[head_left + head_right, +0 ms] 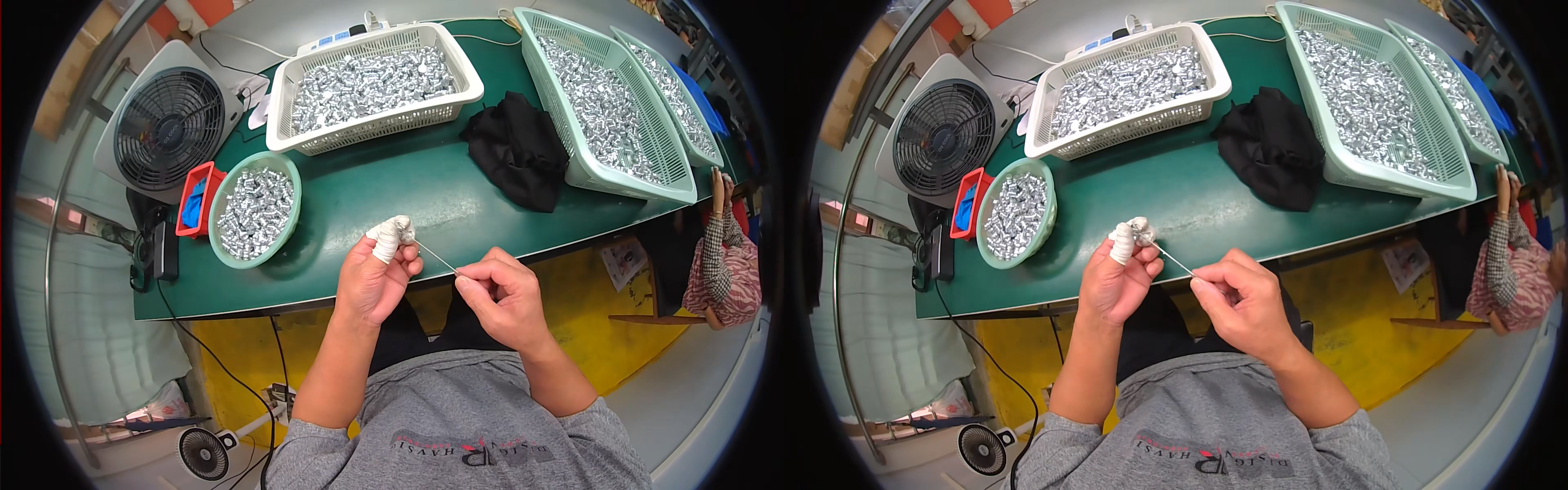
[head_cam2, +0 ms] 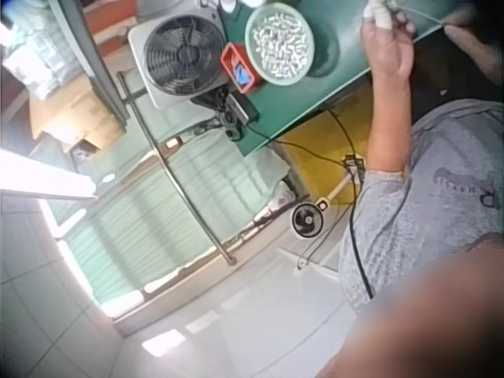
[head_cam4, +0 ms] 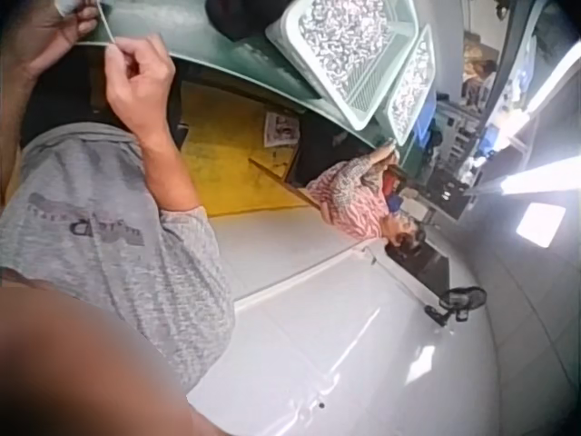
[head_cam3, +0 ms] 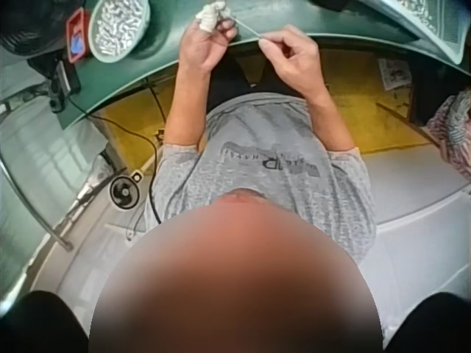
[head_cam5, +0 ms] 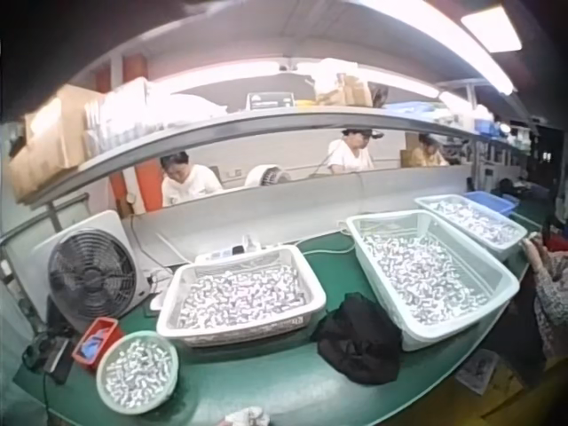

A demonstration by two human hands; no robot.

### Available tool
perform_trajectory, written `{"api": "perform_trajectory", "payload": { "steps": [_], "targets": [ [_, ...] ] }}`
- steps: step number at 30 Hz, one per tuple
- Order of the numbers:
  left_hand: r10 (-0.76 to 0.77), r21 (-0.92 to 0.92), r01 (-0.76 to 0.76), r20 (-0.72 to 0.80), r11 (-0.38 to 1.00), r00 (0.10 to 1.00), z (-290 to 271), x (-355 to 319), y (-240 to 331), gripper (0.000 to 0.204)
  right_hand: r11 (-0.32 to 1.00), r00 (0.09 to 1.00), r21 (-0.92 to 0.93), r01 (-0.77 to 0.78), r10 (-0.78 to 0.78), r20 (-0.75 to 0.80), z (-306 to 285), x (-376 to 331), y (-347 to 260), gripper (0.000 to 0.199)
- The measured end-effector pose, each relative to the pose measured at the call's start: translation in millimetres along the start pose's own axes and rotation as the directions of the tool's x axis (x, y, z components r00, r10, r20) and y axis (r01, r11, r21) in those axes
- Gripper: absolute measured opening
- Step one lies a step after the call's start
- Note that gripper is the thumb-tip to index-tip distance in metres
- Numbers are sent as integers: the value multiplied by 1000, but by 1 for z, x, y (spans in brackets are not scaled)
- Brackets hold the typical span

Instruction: Threading small silver industrial components onto a thin metal wire at a manual workstation.

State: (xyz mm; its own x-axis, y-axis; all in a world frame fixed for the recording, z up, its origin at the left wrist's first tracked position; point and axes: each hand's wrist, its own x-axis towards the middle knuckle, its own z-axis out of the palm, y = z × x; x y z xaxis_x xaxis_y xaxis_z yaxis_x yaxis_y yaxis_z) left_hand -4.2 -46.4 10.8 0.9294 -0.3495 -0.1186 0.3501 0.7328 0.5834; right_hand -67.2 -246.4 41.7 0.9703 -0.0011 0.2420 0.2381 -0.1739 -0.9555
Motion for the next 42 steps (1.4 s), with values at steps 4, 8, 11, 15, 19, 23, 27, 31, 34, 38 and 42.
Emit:
{"api": "perform_trajectory", "payload": {
  "steps": [4,8,11,15,19,23,27,31,34,38,42],
  "targets": [
    [-18,40,18,0,999,1000,-1,-1,2,22,1000,1000,9,0,0,26,-5,0,-3,5],
    [-73,89,69,48,994,996,3,-3,2,15,970,989,206,-130,112,97,-8,0,0,6],
    [-123,116,113,79,987,989,6,-6,0,11,974,992,200,-104,86,96,-8,0,1,6],
    [-172,32,170,93,985,981,0,-5,2,11,958,971,-161,238,-237,21,-4,4,8,6],
    [-173,-10,174,56,985,983,4,-5,4,13,830,897,-365,421,-441,30,-3,7,9,7],
    [-69,212,66,5,975,998,11,-6,1,14,980,992,171,-103,90,85,-14,10,9,7],
    [-25,318,21,10,948,1000,4,-7,0,16,614,815,536,-579,435,382,-20,10,10,7],
    [55,373,-46,-13,927,998,4,-6,-7,16,980,988,144,-140,129,81,-13,0,8,6],
    [140,162,-135,-20,978,990,-7,0,-2,17,979,993,-164,118,-118,8,-15,-5,8,5],
    [87,181,-72,-79,981,993,7,-3,0,18,997,999,-67,44,-45,-4,-19,-9,11,5],
    [99,120,-91,-62,989,993,5,-4,2,18,999,1000,38,-26,26,0,-15,-8,13,6]
  ]
}}
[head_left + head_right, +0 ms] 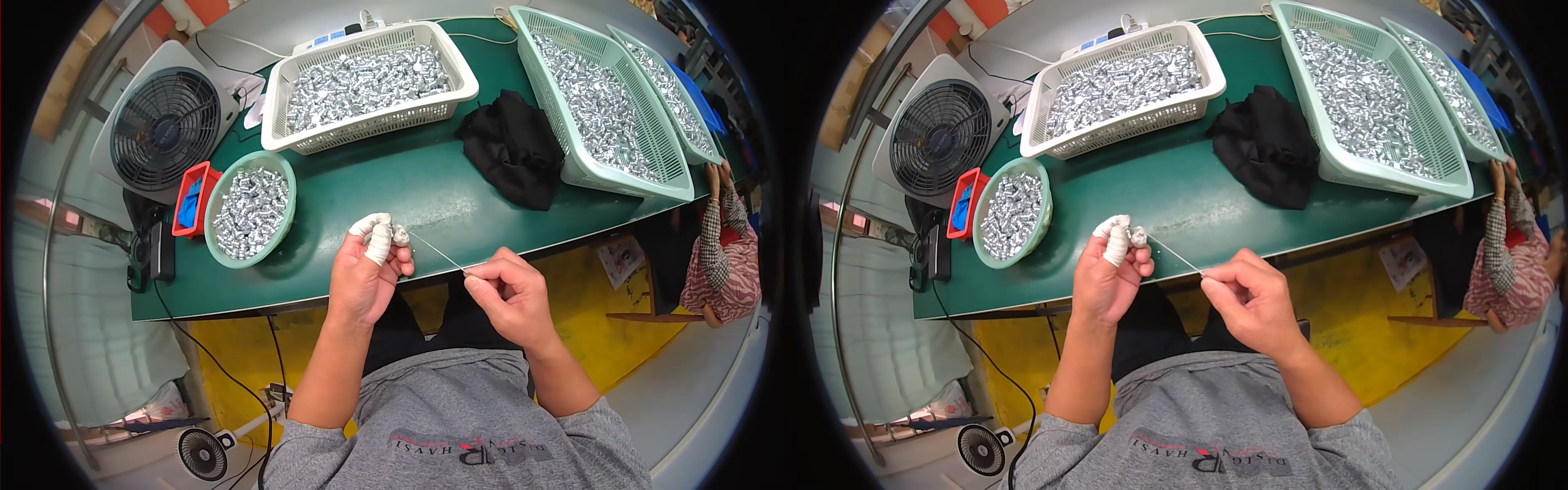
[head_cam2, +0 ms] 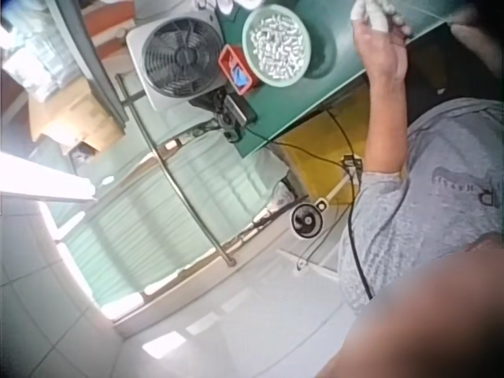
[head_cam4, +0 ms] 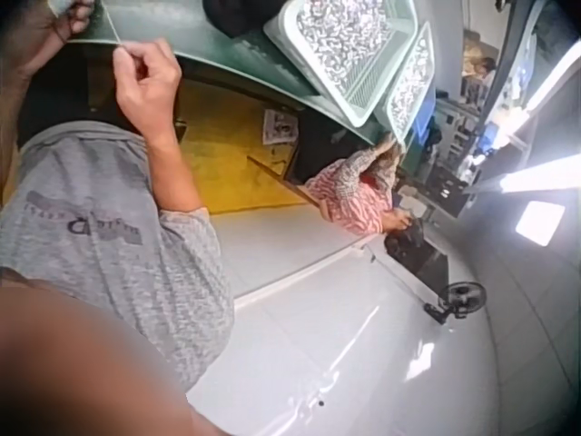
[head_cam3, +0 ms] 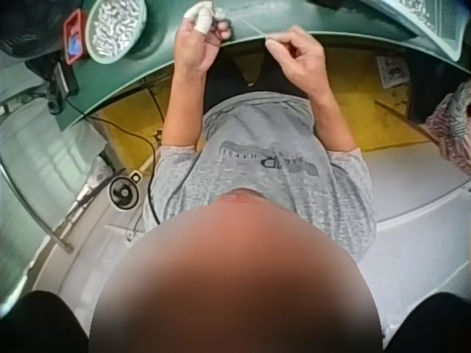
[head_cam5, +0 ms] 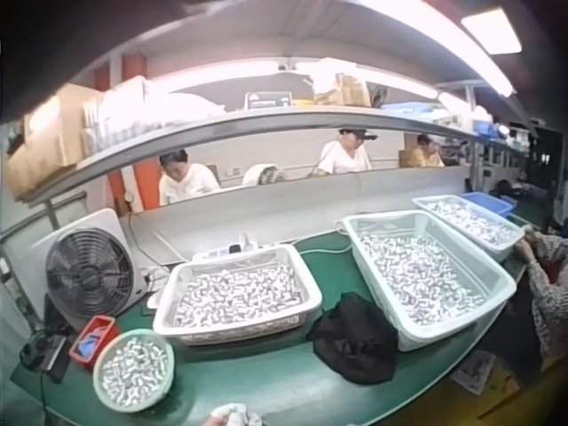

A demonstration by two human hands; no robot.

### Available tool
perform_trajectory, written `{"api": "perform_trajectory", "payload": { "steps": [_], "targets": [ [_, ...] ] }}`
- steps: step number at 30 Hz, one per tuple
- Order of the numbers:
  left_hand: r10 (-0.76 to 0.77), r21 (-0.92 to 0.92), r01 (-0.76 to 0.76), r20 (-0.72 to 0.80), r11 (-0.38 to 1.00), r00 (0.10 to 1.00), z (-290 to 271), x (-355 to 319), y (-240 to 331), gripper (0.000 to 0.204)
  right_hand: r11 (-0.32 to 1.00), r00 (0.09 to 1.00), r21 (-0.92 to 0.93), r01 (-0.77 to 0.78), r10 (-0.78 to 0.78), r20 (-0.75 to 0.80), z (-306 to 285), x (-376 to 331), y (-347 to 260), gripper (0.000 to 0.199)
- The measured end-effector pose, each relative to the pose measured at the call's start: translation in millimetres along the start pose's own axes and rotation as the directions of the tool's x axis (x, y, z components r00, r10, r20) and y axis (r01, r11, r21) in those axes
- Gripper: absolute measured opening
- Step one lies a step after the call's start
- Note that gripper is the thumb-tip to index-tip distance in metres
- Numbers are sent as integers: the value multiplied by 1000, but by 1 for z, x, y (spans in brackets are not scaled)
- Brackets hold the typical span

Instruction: Threading small silver industrial components onto a thin metal wire at a manual workstation.

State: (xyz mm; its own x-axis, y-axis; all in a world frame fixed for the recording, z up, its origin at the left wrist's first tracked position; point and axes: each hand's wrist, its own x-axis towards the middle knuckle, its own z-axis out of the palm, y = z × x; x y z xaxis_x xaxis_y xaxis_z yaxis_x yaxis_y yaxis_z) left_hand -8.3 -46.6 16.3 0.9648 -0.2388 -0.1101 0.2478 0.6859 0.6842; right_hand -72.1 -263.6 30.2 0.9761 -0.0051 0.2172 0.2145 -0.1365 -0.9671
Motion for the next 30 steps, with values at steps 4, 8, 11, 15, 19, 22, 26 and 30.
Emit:
{"api": "perform_trajectory", "payload": {
  "steps": [4,8,11,15,19,22,26,30],
  "targets": [
    [-28,-4,29,55,1000,998,-5,1,-2,18,1000,1000,5,4,-4,13,5,1,-4,5],
    [-40,75,37,45,997,998,-7,-1,-2,18,1000,1000,-24,4,-4,17,7,3,-9,4],
    [-40,46,38,43,998,998,-4,-1,0,20,1000,1000,-27,1,0,13,7,4,-10,4],
    [-67,-79,74,77,994,995,-7,-1,0,25,1000,1000,-7,-9,9,26,9,6,-15,4],
    [-100,-135,115,114,984,988,-11,-1,0,31,1000,999,-9,2,-2,41,12,9,-15,3],
    [-112,-130,128,128,983,985,-11,-1,1,34,1000,999,1,-9,9,43,14,10,-15,3],
    [-123,-139,143,146,980,982,-13,-1,1,34,1000,999,0,-17,17,48,14,11,-15,3],
    [-131,-173,159,163,972,978,-15,-1,1,33,1000,998,8,-29,28,62,14,10,-14,3]
  ]
}}
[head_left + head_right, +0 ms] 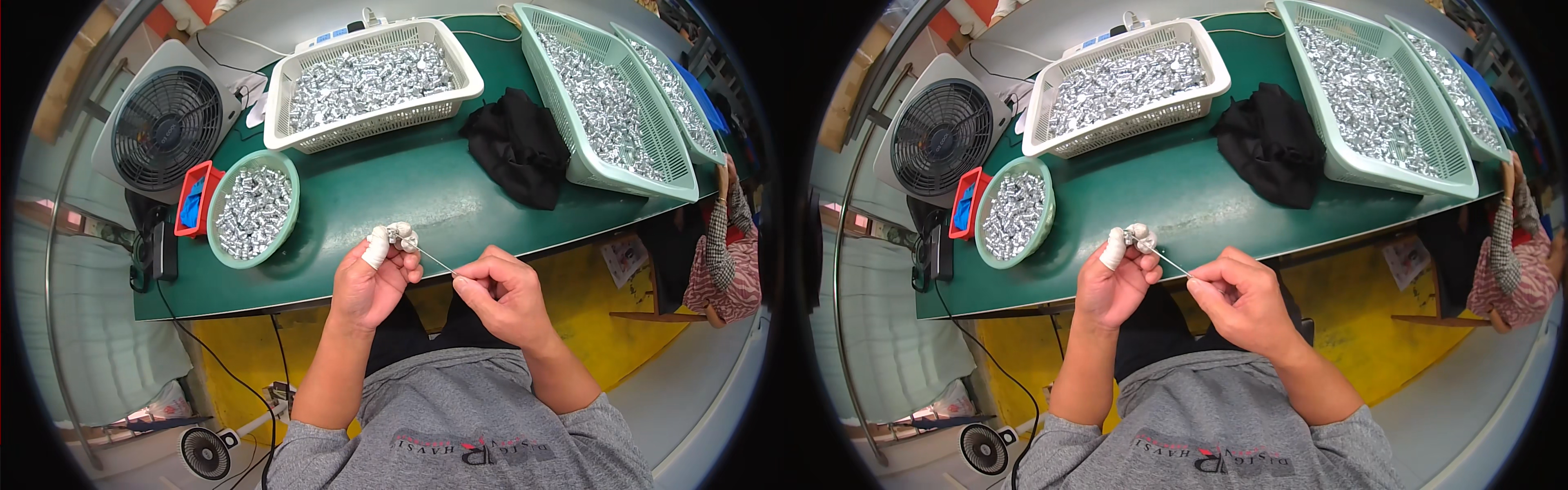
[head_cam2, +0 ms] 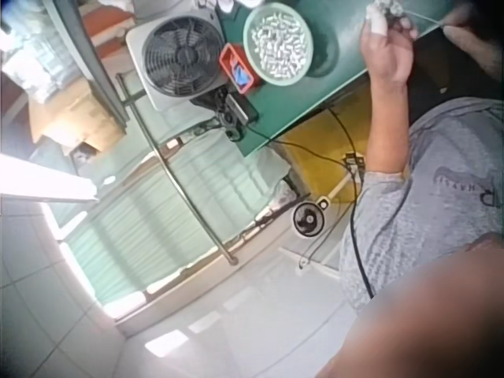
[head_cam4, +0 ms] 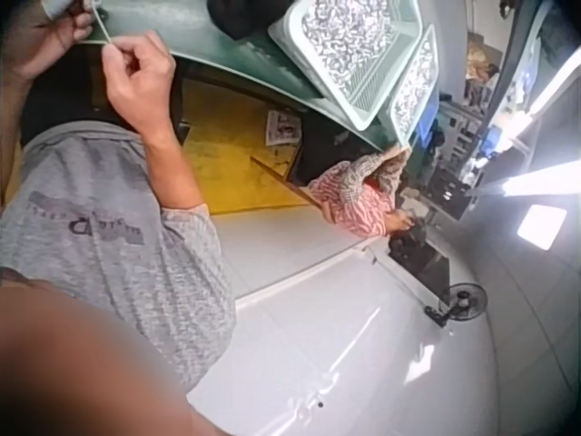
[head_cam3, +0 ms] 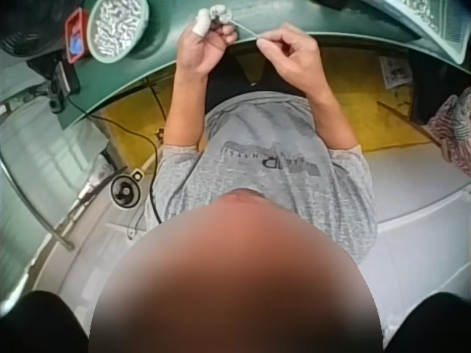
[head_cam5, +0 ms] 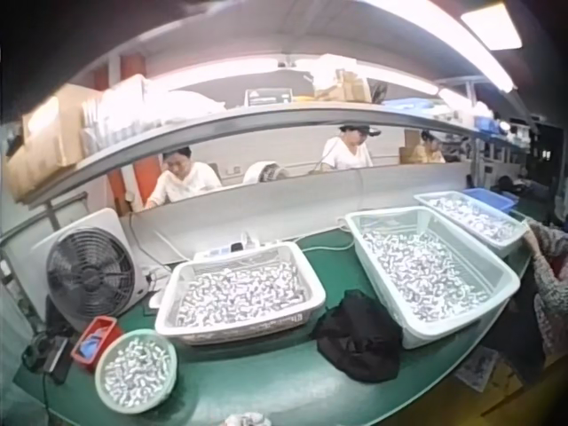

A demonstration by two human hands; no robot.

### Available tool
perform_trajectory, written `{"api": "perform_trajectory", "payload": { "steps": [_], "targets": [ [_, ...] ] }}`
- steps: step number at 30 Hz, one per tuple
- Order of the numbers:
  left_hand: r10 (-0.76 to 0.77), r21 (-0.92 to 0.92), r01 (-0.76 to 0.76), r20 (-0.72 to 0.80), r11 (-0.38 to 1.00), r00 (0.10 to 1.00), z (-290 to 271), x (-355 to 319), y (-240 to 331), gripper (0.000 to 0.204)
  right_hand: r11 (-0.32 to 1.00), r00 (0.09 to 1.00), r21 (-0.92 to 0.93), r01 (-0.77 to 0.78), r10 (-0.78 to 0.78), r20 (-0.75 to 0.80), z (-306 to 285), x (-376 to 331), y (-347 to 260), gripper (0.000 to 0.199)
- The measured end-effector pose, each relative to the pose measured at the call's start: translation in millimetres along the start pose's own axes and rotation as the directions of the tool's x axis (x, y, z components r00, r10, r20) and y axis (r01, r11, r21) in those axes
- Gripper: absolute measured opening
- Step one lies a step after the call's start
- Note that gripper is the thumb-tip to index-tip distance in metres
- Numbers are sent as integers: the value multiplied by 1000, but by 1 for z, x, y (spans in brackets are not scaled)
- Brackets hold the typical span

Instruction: Threading small silver industrial components onto a thin metal wire at a manual workstation.

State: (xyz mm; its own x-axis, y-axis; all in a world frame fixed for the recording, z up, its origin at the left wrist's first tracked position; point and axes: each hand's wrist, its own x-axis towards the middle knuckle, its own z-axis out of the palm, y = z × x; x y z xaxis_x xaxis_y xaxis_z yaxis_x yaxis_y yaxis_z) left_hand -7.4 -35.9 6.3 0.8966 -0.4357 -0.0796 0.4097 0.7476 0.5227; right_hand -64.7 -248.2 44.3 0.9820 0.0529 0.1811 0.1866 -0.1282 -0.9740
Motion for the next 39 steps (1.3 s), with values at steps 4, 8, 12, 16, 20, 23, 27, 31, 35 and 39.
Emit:
{"api": "perform_trajectory", "payload": {
  "steps": [4,8,12,16,20,23,27,31,35,39],
  "targets": [
    [-3,12,3,14,1000,1000,0,-1,0,35,999,999,31,-31,30,10,-1,-1,0,3],
    [-5,56,4,19,998,1000,2,-1,1,36,998,999,42,-37,36,23,-2,-2,-1,2],
    [19,162,-19,2,987,1000,7,-5,-1,31,993,996,89,-76,71,58,-8,-1,-1,3],
    [66,309,-56,-21,949,998,8,-9,-5,23,992,992,-48,115,-113,58,-11,2,-2,3],
    [47,349,-15,-85,937,995,15,-8,-5,16,826,891,-357,437,-453,42,-7,3,9,4],
    [0,452,77,-166,889,986,25,-8,-1,13,963,971,-122,239,-239,17,-16,0,9,7],
    [16,634,9,-33,773,999,29,-10,0,11,649,843,539,-537,398,361,-28,-5,13,12],
    [26,607,12,-53,794,998,26,-9,1,11,866,953,409,-289,218,212,-21,-4,13,14],
    [-27,434,46,-51,900,998,14,-9,10,12,825,887,-375,423,-461,-12,-9,0,13,11],
    [132,370,-82,-110,925,985,10,-12,18,15,876,928,-348,334,-371,-42,-16,-2,15,10]
  ]
}}
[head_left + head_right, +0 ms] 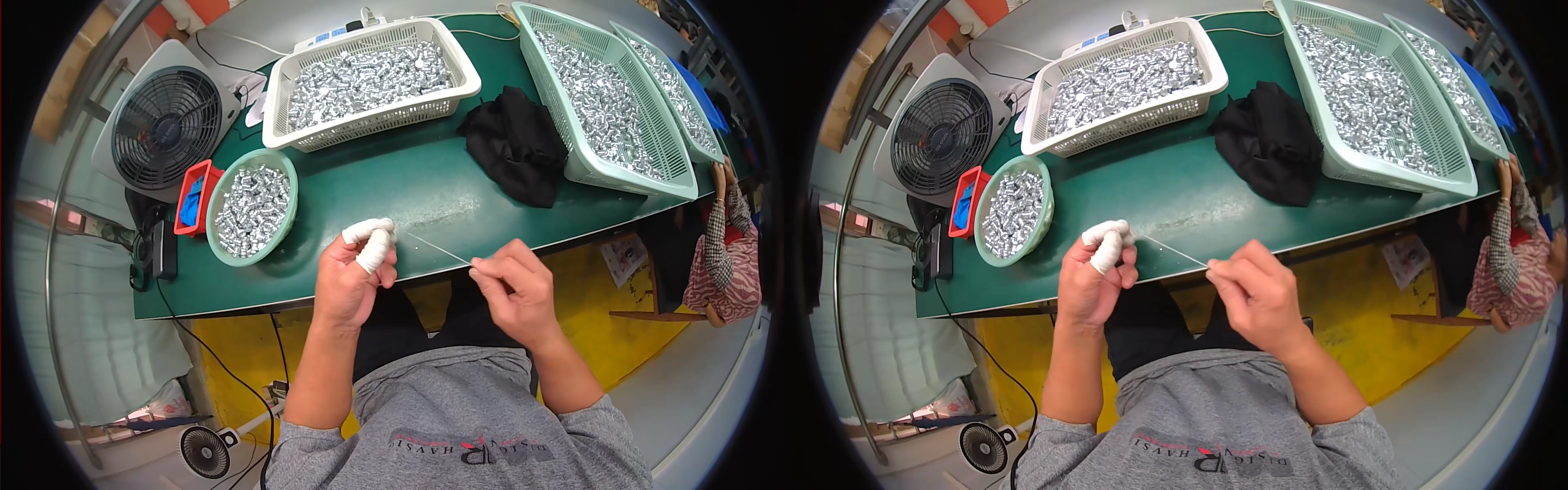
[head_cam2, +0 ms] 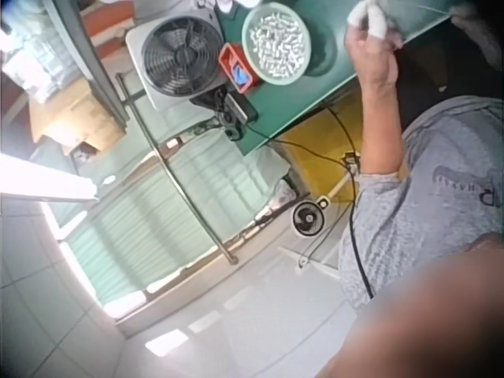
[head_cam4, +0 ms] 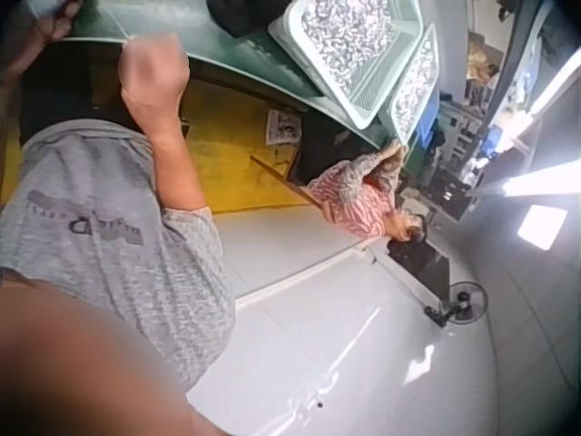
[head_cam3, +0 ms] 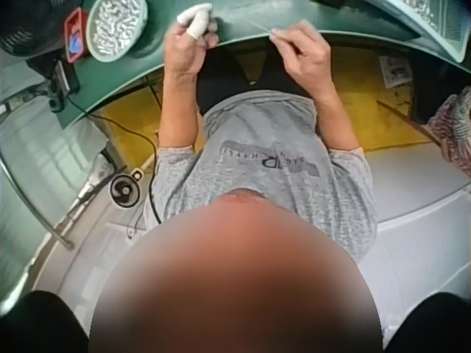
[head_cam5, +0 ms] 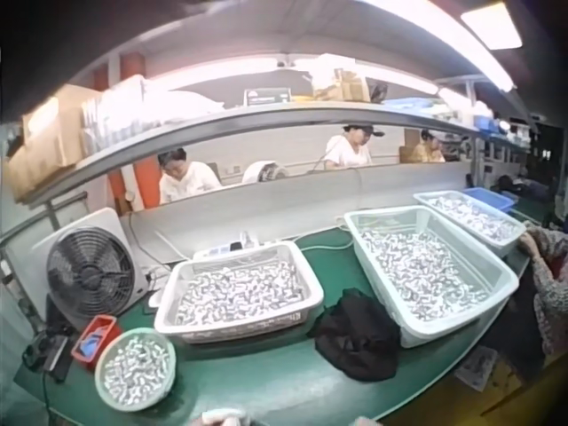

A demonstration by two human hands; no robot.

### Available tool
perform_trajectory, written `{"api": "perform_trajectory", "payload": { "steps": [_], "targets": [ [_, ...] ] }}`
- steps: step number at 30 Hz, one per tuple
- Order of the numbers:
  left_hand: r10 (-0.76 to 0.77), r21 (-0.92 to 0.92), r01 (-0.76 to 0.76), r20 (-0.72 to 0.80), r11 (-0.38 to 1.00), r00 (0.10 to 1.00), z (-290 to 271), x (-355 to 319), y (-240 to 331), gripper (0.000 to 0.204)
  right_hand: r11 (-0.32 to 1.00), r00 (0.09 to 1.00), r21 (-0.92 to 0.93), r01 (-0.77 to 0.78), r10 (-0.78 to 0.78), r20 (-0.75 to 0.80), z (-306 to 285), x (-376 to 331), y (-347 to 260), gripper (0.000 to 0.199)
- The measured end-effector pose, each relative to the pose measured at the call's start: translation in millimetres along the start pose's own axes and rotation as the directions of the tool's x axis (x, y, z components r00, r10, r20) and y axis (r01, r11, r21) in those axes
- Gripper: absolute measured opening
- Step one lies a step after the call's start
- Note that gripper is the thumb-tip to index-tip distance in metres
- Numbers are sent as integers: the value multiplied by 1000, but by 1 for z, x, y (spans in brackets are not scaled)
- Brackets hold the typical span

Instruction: Threading small silver industrial components onto a thin metal wire at a manual workstation.

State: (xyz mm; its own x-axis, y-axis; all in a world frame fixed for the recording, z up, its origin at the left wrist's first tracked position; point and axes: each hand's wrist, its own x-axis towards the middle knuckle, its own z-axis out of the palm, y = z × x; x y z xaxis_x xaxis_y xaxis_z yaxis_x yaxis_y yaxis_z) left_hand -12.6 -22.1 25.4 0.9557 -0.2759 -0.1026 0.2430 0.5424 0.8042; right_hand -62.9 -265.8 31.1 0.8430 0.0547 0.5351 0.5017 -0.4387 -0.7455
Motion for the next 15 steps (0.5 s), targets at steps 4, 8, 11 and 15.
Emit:
{"api": "perform_trajectory", "payload": {
  "steps": [4,8,11,15],
  "targets": [
    [110,183,-93,-83,979,990,-4,-1,4,20,969,975,113,-218,210,75,-7,-1,0,10],
    [98,93,-95,-28,991,995,-9,-2,0,26,959,970,155,-237,224,98,-2,0,-7,9],
    [46,-68,-46,-3,997,999,-8,-3,-2,28,956,974,194,-220,203,101,4,3,-16,8],
    [27,-168,-10,98,986,995,-16,-1,-4,28,960,977,192,-206,192,88,7,8,-25,8]
  ]
}}
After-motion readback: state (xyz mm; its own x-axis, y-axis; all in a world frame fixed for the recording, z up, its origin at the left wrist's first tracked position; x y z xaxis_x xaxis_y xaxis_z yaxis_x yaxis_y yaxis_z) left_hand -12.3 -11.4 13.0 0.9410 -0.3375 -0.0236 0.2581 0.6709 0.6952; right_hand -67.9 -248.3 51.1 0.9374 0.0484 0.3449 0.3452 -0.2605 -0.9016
